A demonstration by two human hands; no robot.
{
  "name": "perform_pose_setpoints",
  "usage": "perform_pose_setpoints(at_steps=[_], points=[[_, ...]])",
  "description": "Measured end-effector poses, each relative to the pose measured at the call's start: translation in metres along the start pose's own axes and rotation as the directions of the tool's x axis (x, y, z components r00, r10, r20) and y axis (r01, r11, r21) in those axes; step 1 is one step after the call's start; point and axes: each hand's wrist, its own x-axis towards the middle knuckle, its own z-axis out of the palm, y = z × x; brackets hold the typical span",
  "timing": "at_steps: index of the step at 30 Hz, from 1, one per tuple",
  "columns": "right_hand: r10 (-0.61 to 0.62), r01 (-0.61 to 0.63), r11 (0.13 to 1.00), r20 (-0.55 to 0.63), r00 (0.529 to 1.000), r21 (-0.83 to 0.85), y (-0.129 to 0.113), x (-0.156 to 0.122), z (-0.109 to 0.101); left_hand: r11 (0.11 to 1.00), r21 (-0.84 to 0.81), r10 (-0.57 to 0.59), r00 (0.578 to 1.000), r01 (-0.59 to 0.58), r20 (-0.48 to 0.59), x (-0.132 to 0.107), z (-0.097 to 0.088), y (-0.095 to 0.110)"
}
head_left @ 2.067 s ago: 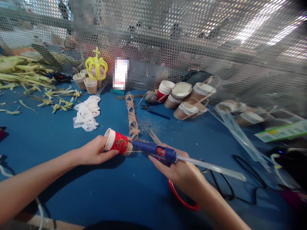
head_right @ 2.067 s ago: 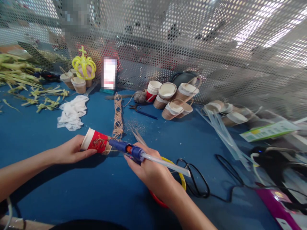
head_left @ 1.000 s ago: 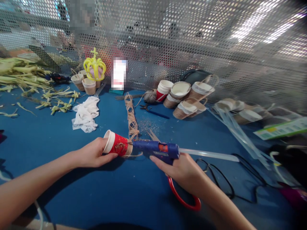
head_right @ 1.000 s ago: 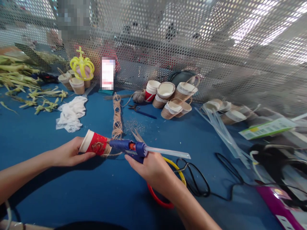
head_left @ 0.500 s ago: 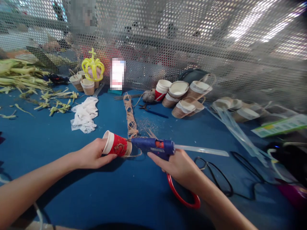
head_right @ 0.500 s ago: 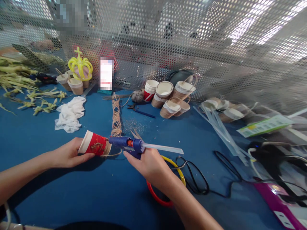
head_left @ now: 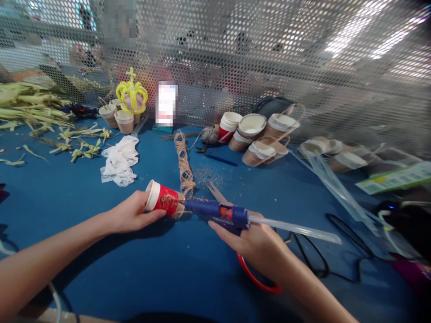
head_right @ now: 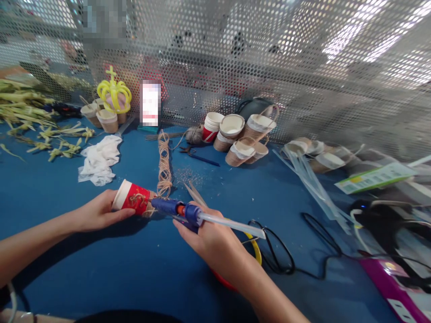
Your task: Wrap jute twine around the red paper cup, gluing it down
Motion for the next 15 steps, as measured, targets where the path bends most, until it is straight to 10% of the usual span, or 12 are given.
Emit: perform_pose_setpoints(at_steps=[15], points=[[0.013,-0.022,0.997,0.103,0.995,0.08,0.0026,-0.0018,0.0031,0.996,-0.08,-0.043,0.999,0.042,-0.013,0.0012,0.0005,-0.0007]])
